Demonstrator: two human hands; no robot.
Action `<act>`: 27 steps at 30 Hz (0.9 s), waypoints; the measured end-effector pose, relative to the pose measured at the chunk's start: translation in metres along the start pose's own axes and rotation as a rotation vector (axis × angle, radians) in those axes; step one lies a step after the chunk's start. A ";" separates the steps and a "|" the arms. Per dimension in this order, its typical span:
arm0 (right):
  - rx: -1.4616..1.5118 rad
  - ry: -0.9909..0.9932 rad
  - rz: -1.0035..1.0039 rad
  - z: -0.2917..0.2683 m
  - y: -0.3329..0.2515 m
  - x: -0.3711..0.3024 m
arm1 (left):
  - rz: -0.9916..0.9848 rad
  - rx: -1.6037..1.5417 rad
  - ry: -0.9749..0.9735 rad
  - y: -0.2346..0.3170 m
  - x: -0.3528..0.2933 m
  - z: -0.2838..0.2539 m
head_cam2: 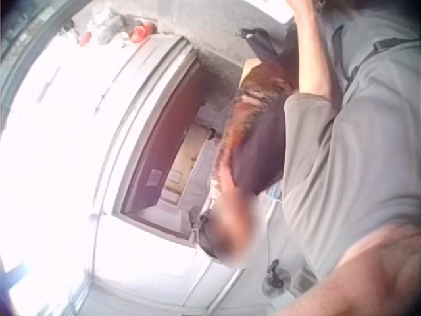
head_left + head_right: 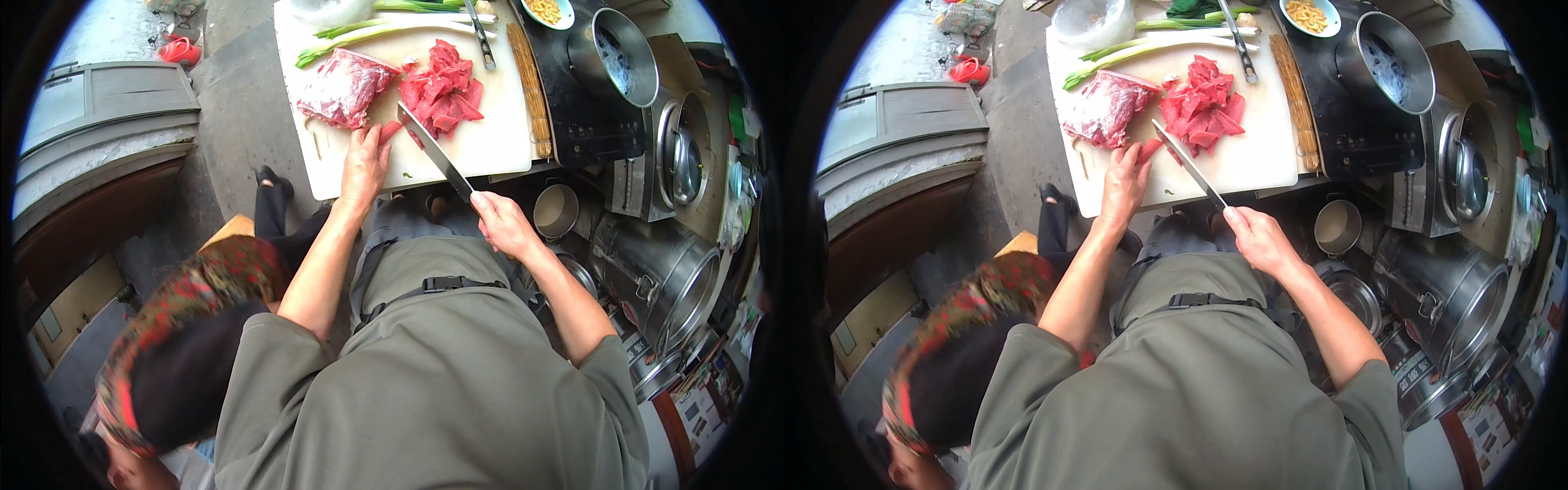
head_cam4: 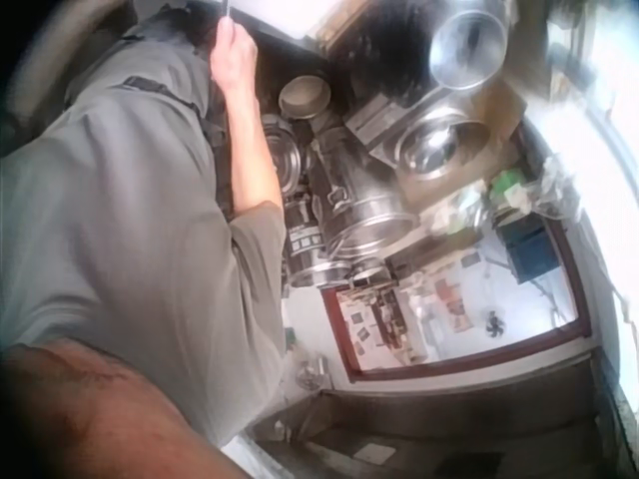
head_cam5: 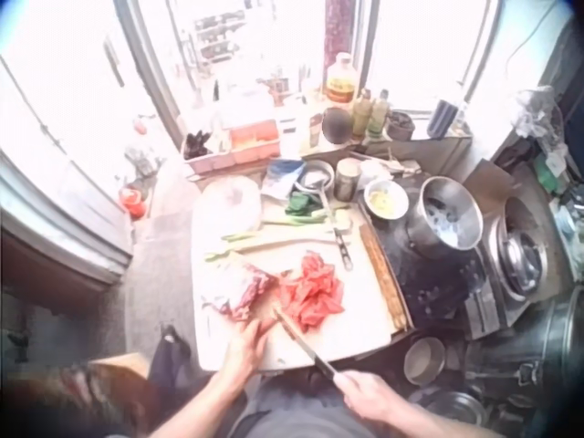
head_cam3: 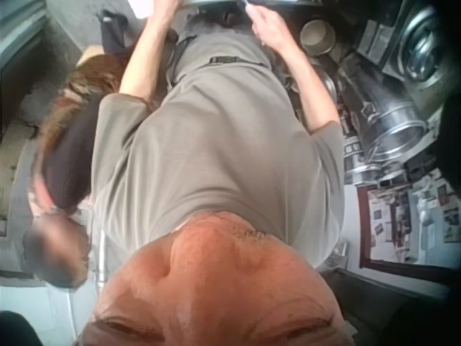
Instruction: The person slices a large piece of raw red meat into thin strips using a cleaver on a white cutting board. The sliced meat is gathered into a pile on the board as the task progresses.
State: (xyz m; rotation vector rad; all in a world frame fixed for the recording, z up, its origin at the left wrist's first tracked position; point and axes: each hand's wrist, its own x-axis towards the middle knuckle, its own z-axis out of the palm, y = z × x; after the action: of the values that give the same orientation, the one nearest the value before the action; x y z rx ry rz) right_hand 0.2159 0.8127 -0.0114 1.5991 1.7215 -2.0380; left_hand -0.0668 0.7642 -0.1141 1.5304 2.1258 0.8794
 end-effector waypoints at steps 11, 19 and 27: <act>-0.018 0.032 -0.047 0.006 -0.005 -0.008 | -0.008 0.009 -0.016 -0.002 0.002 0.005; -0.123 0.025 -0.050 0.015 -0.005 -0.006 | 0.157 0.034 0.120 -0.009 -0.012 0.000; -0.313 0.040 -0.009 0.025 -0.036 -0.011 | 0.187 0.036 0.078 -0.022 -0.008 0.010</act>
State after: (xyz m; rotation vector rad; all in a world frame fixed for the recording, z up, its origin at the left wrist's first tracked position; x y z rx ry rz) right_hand 0.1837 0.8015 0.0181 1.5415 1.9457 -1.6457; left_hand -0.0736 0.7551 -0.1362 1.7622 2.0878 0.9832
